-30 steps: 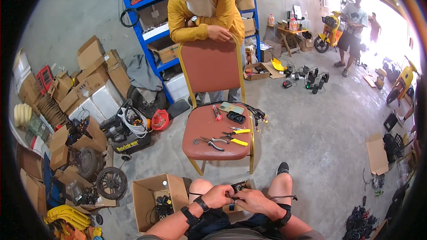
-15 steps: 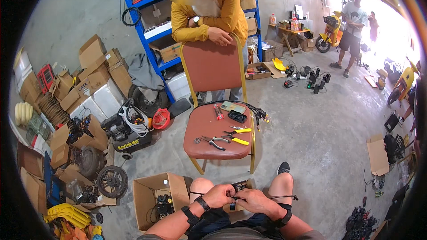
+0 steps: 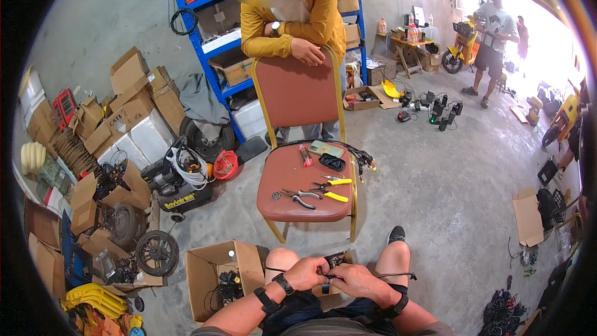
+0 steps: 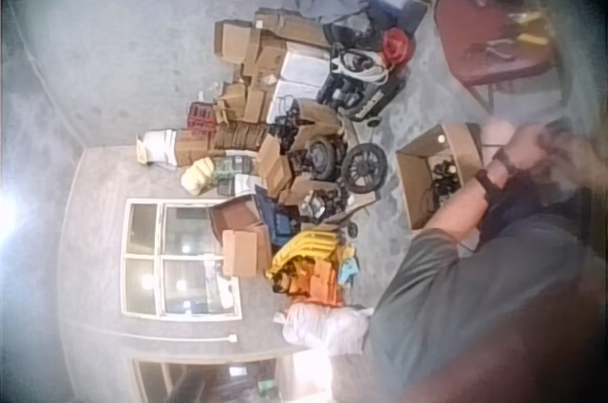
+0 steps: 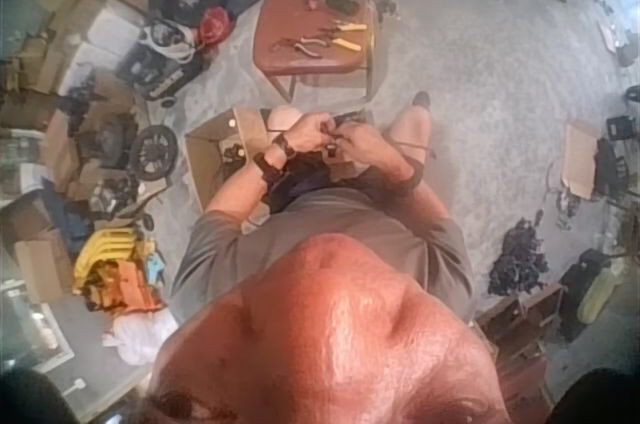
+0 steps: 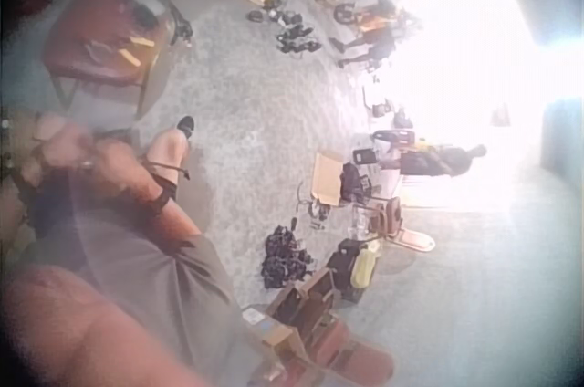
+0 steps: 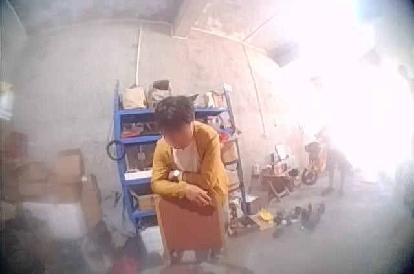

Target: Splicing and insulating wires for a small electrical component.

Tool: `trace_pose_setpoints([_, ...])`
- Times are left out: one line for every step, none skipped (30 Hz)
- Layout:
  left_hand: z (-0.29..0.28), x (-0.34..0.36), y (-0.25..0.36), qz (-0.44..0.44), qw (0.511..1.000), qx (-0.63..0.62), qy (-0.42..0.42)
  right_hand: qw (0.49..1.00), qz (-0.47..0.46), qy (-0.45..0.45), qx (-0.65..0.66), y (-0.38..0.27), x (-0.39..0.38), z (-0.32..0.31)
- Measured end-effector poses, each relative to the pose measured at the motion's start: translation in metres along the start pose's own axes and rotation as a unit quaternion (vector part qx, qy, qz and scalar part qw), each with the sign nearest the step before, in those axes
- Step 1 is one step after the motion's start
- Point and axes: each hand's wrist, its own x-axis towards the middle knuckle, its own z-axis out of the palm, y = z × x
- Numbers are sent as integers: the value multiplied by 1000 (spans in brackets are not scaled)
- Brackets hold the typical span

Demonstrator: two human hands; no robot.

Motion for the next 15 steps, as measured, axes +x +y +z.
trace_pose_setpoints([0, 0, 0, -2, 1000, 1, 0, 1000, 1, -1, -2, 1, 0, 1])
trace_pose_setpoints([0, 0, 0, -2, 1000, 1, 1, 1000, 2, -2, -5, 2, 0, 2])
trace_pose_setpoints([1, 0, 1, -2, 1000, 0, 1, 1000, 2, -3, -5, 2, -1, 1])
trace_pose_setpoints([1, 0, 1, -1, 1000, -1, 2, 1000, 8, -5, -7, 2, -1, 1])
trace_pose_setpoints([1, -1, 2, -1, 1000, -1, 2, 1000, 14, -8, -9, 2, -1, 1])
trace_pose_setpoints([0, -1, 3, -1, 1000, 2, 1, 1000, 14, -8, -9, 0, -1, 0])
trace_pose_setpoints([0, -1, 4, -1, 1000, 4, 1, 1000, 15, -11, -10, -1, -1, -1])
trace_pose_setpoints([0, -1, 3, -1, 1000, 4, 1, 1000, 16, -13, -10, -2, 0, -2])
trace_pose_setpoints([0, -1, 3, 0, 1000, 9, 1, 1000, 16, -13, -10, -2, 1, -2])
trace_pose_setpoints([0, -1, 2, 1, 1000, 13, 0, 1000, 11, -12, -9, -2, 1, -2])
trace_pose_setpoints([0, 0, 1, 1, 1000, 13, 1, 1000, 6, -11, -7, -2, 1, -2])
trace_pose_setpoints([-1, 0, 0, 8, 1000, 12, 3, 1000, 5, -11, -8, -1, 2, -2])
trace_pose_setpoints([0, 0, -2, 13, 1000, 9, 5, 1000, 6, -13, -9, 0, 1, -1])
trace_pose_setpoints([0, 0, -2, 12, 1000, 9, 5, 1000, 6, -15, -11, 1, 1, 0])
trace_pose_setpoints([-1, 0, -2, 18, 1000, 17, 7, 1000, 6, -16, -11, 1, 2, 0])
